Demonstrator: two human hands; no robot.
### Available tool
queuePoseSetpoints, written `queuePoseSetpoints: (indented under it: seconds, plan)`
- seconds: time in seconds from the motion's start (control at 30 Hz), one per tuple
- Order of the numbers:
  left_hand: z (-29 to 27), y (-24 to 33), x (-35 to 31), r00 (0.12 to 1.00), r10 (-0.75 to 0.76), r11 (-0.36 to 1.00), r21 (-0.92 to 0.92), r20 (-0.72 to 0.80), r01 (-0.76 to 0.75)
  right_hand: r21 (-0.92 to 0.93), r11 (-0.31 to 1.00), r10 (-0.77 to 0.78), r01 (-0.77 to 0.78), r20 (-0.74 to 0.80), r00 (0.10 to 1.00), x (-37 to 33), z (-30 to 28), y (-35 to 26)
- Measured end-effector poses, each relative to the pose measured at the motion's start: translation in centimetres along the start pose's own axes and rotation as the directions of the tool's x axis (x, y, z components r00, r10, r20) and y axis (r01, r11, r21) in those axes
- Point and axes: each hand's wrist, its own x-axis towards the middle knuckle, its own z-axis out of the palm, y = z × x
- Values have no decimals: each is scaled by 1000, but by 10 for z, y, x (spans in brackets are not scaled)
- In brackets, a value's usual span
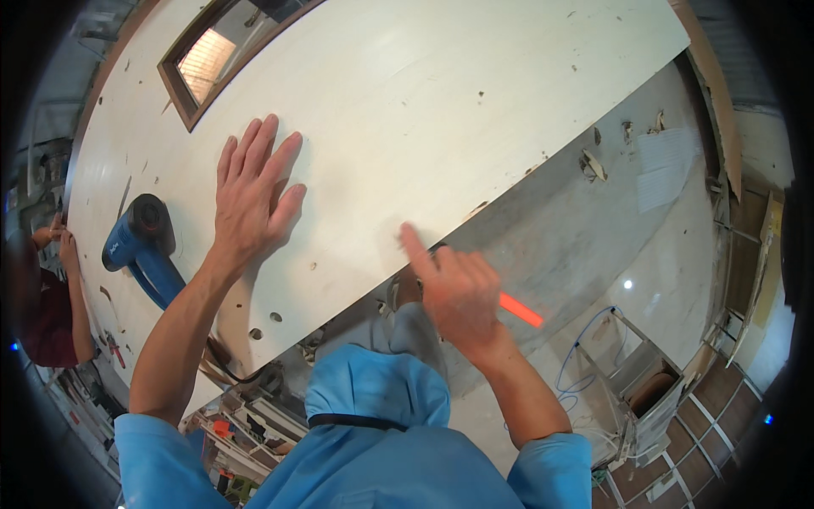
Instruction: The person uses a utility knife to score and pry off a brown wooden trim strip from around a rectangular window on a white panel. They then use a heat gun to soften adhesive while pulling the trim away, and scrape residual material from the panel surface.
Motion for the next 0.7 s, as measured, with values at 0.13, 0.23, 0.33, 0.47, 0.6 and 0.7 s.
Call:
queuePoseSetpoints:
  seconds: [0.13, 0.23, 0.33, 0.47, 0.6, 0.7]
  plan:
    - [-2, 2, 0, 1000, 9, 1000, -19, -14, -9, 50, 994, 105, -98, -184, 977, 3, -5, 39]
    - [-1, 1, -1, 1000, 0, 1000, -25, -20, 0, 19, 973, 231, -231, -182, 956, -3, -13, 70]
    - [1, 0, -2, 1000, 5, 1000, -25, -30, -6, -83, 973, 203, -215, -132, 970, -5, -14, 79]
    - [3, 1, -2, 999, 13, 1000, 0, -49, -13, -114, 988, 94, -104, -91, 991, -9, -5, 48]
    - [4, 0, -2, 998, 17, 1000, -5, -53, -17, 11, 997, 72, -71, -116, 991, -13, 1, 39]
    - [5, -2, -2, 998, 23, 1000, -3, -59, -23, 81, 989, 134, -121, -177, 975, -7, 0, 70]
